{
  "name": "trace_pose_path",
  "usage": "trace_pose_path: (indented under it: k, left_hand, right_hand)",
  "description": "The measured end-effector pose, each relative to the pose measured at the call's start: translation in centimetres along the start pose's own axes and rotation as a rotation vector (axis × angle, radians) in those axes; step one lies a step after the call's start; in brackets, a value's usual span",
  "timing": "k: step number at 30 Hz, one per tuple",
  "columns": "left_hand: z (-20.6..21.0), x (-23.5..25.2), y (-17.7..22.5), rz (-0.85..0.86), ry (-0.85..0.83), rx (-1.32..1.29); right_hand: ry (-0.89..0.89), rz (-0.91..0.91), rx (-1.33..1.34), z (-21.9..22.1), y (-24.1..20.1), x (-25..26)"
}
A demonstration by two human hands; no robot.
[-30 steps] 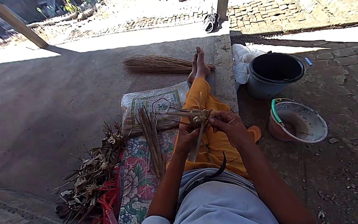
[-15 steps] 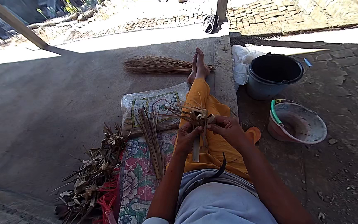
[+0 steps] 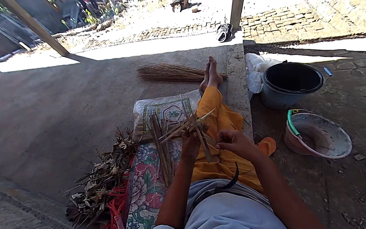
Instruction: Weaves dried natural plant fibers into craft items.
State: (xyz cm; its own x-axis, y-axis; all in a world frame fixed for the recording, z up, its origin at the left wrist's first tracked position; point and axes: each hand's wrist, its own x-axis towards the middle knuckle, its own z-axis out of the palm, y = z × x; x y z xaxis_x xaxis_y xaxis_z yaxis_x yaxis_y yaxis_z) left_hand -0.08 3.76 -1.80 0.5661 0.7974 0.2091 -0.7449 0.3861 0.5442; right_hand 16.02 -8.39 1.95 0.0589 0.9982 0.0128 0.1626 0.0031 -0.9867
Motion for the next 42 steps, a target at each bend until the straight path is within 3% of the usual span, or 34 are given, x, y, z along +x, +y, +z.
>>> trace_pose_path:
  k: [3, 7, 11, 19, 23, 29, 33, 42]
  left_hand:
    - [0.5, 0.0, -0.3, -0.021, 0.015, 0.150]
    - [1.2, -0.1, -0.9, 0.039, -0.109, 0.523]
    - [2.3, -0.3, -1.0, 0.151, -0.197, 0.694]
    - [1.4, -0.2, -1.5, 0.330, -0.149, 0.860]
    - [1.2, 0.0, -1.5, 0.483, -0.157, 1.058]
    - [1.9, -0.4, -1.9, 0.725, -0.146, 1.311]
    - [2.1, -0.9, -2.3, 0.715, -0.131, 1.362]
    - [2.1, -0.9, -2.1, 0.509, -0.109, 1.303]
  right_hand:
    - [0.083, -0.008, -0.086, -0.1, -0.5, -0.3]
    - [0.273, -0.097, -0.057, 0.3, -1.8, -0.5]
    - [0.184, -0.094, 0.132, 0.8, -1.9, -0.4]
    - [0.304, -0.077, 0.411, 1.6, -1.7, -0.3]
    - [0.439, -0.162, 0.319, 2.3, -1.7, -0.1]
    - [0.612, -0.195, -0.050, 2.9, -0.9, 0.3]
    - [0.651, -0.195, -0.136, 2.9, -0.6, 0.3]
    - [0.631, -0.158, -0.143, 3.0, -0.2, 0.5]
